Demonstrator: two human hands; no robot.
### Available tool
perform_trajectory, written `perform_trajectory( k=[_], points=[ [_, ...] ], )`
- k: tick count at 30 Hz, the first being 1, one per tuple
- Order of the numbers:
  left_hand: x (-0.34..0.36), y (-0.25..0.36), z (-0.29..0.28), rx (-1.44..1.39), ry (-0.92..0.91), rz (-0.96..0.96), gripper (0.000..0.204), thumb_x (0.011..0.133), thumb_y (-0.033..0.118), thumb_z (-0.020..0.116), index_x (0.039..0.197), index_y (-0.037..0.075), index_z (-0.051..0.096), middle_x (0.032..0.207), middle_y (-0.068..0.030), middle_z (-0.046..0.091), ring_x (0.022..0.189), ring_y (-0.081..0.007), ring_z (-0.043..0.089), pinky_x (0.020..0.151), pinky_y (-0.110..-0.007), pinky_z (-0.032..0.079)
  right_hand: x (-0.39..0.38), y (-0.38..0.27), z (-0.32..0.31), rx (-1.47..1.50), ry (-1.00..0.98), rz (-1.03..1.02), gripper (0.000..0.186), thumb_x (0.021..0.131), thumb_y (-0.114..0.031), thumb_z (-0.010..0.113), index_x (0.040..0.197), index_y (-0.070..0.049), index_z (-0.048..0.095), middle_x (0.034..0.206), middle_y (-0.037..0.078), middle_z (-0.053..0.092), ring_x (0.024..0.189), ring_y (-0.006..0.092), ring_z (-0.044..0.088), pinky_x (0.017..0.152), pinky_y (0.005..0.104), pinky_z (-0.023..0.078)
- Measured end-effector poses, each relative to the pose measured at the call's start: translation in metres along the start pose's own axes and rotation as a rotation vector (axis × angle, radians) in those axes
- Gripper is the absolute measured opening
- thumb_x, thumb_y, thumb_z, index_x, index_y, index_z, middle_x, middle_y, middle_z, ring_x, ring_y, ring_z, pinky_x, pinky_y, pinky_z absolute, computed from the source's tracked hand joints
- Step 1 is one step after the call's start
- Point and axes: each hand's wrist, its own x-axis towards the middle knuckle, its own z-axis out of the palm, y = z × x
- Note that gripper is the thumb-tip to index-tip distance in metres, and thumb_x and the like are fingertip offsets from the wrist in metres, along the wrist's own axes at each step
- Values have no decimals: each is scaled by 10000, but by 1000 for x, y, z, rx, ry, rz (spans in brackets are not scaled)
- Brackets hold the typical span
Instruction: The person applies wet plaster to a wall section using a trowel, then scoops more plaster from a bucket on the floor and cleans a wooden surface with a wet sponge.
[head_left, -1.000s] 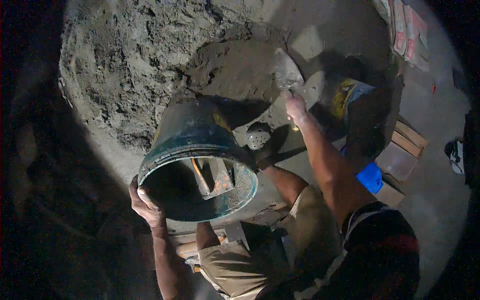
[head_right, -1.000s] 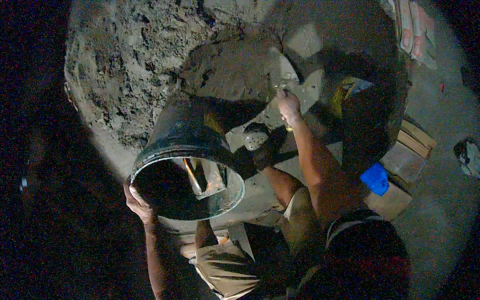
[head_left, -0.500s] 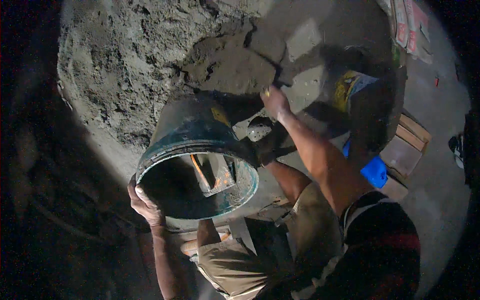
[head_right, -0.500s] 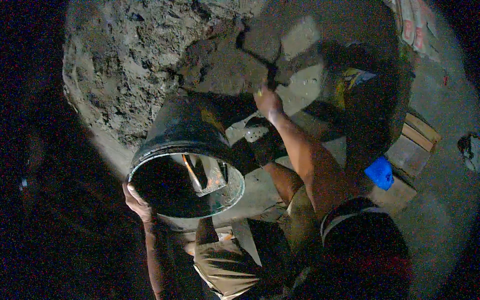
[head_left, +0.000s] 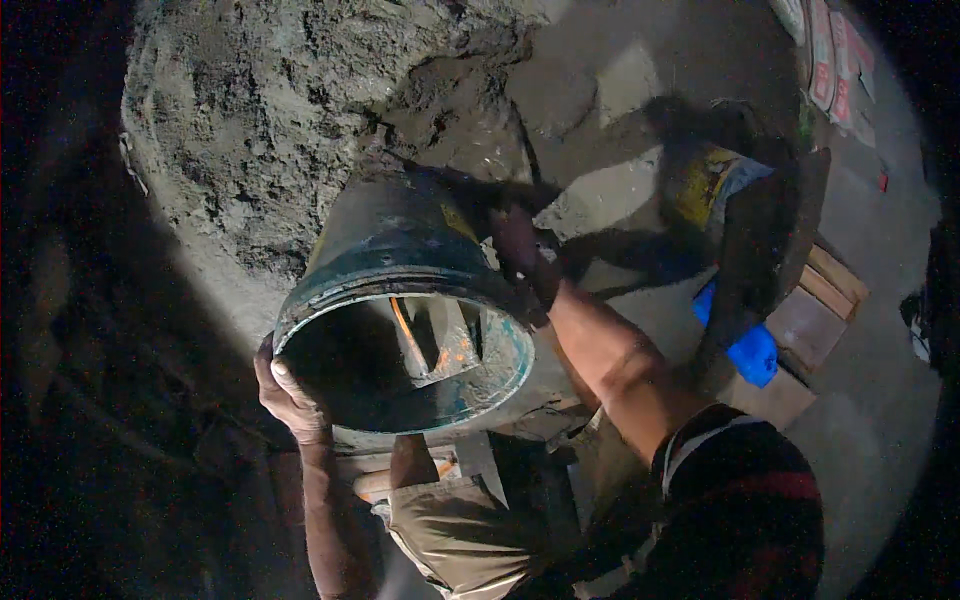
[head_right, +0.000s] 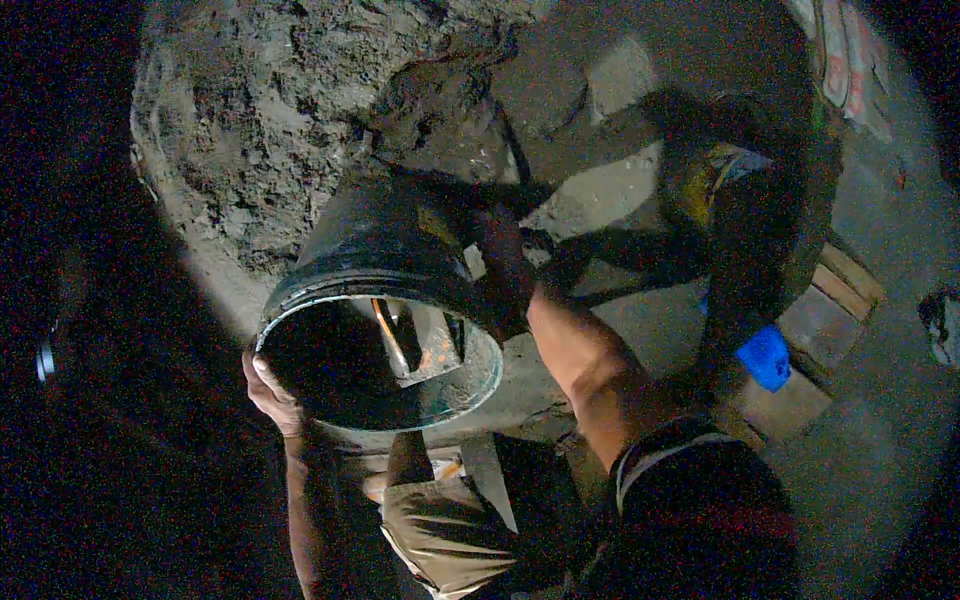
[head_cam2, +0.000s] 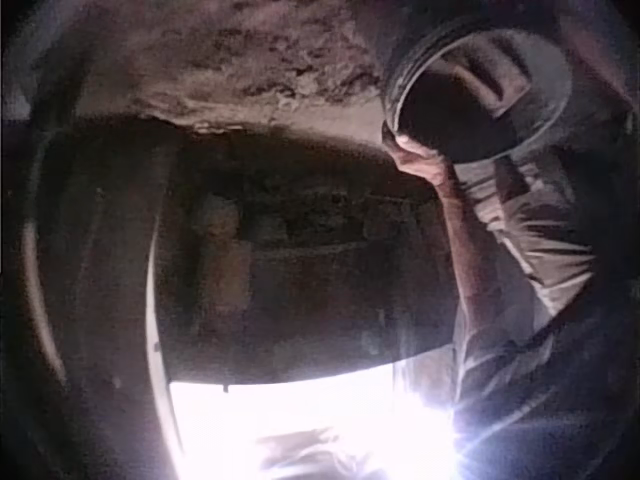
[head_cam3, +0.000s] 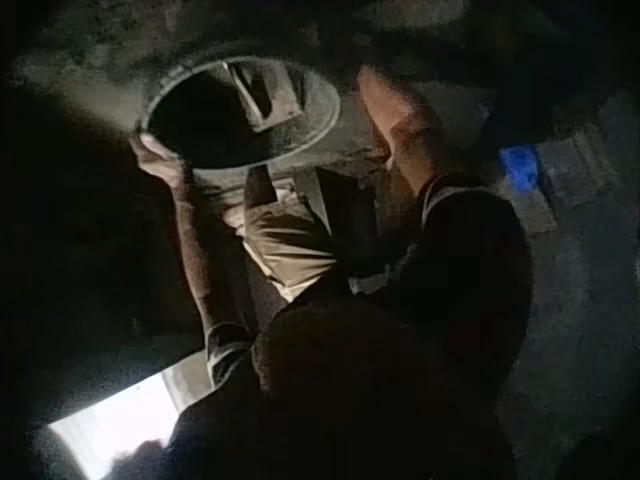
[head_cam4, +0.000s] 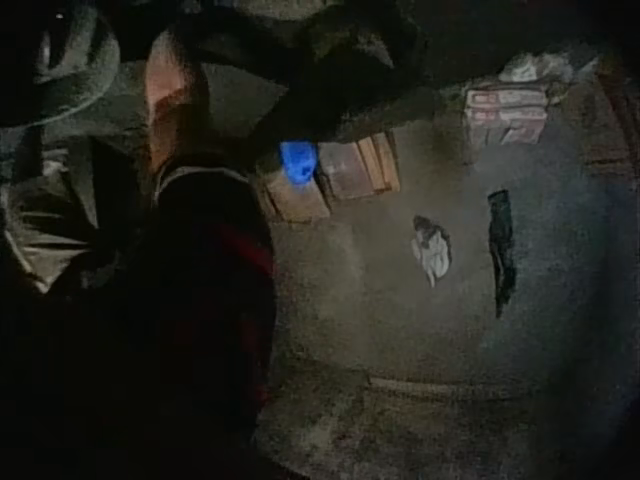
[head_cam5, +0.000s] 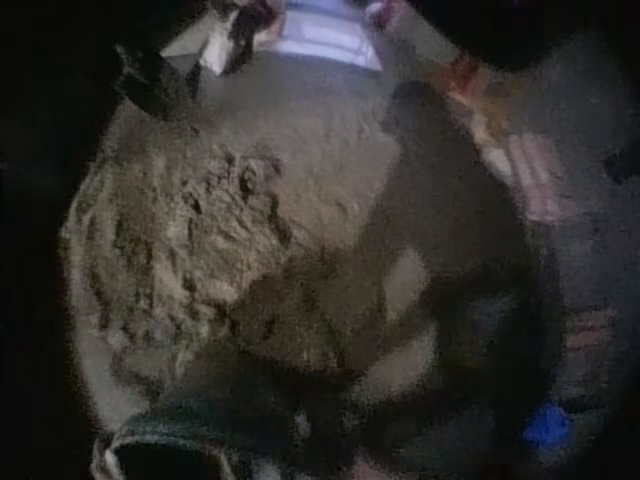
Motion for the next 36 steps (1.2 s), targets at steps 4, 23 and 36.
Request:
perform_trajectory(
  k=[4,23,36],
  points=[
    [-5,-2,1,-48,-17,-40,702,999,574,377,1208,-67,572,1046,-181,669,974,-270,630,893,-375,481,10,-67,-49,3,43,-327,322,915,-285,621,1124,-40,619,858,230,668,813,365,667,695,457,514],
    [-6,12,-3,-17,0,8,672,996,561,398,1174,-59,587,974,-188,676,915,-263,638,842,-376,497,-1,-50,-88,-461,-134,-153,201,936,-232,554,1049,-66,558,947,276,654,905,424,647,755,496,522],
    [-7,3,-1,26,25,-4,687,1002,579,363,1189,-43,589,1002,-181,680,926,-275,647,849,-378,498,39,-57,-124,-746,71,-405,466,957,-453,516,889,-16,662,898,254,669,874,442,643,764,495,519]
  ],
)
